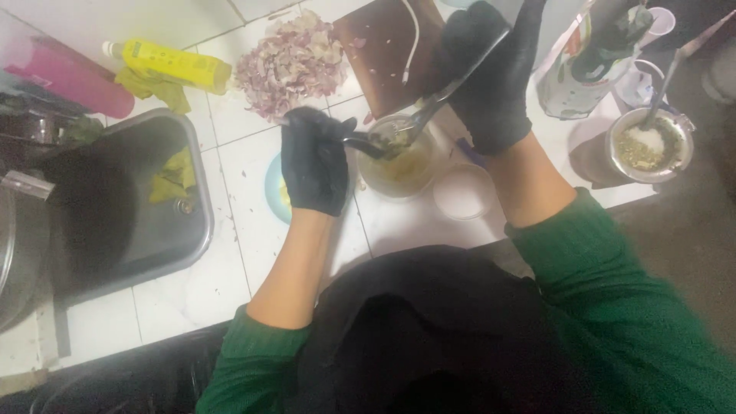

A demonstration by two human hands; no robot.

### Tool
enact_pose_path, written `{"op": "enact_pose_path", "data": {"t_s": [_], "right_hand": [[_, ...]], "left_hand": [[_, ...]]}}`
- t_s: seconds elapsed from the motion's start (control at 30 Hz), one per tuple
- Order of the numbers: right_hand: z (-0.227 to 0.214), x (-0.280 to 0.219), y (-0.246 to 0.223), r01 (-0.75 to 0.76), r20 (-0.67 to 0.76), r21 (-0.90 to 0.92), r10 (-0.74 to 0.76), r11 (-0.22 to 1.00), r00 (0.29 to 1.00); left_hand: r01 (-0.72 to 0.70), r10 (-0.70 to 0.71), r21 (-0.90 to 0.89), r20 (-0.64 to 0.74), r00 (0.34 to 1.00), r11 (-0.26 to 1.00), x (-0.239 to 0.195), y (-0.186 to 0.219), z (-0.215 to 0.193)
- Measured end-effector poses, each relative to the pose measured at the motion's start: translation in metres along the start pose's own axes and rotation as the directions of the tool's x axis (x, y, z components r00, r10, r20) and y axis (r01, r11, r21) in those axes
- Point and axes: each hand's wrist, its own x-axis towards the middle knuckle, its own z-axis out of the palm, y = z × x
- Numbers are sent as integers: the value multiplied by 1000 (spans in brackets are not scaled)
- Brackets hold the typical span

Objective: Pressing garlic cloves using a garlic press into a container.

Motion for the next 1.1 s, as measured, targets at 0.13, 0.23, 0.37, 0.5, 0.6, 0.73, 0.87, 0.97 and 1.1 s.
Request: {"op": "enact_pose_path", "data": {"t_s": [0.13,0.23,0.37,0.5,0.6,0.73,0.87,0.97,1.1], "right_hand": [[-34,-4,6,88,18,-710,-107,698,994],[-103,-10,44,-39,-89,-924,-115,381,989],[-142,-12,80,-160,-150,-901,-56,-402,987],[-132,-15,83,-72,-122,-889,81,-452,989],[-125,-18,87,186,225,-907,-60,-378,973],[-132,-24,96,-366,-367,-912,30,184,930],[-167,-28,109,-428,-409,-852,128,301,904],[-126,-30,99,-345,-325,-924,141,162,935],[-107,-33,88,-563,-472,-175,432,808,768]], "left_hand": [[-61,100,226,-166,981,972,-1,-4,2],[-87,145,263,-209,967,961,-2,-8,2],[-160,175,89,-206,963,983,-4,-13,9],[-150,169,107,-194,966,983,-4,-15,9],[-134,136,27,-253,958,991,-5,-14,9],[-146,153,45,-241,959,988,-5,-13,3],[-147,148,22,-200,969,989,-4,-16,-4],[-161,161,18,-227,961,987,-3,-16,-3],[-159,166,46,-261,951,986,-5,-14,-4]]}}
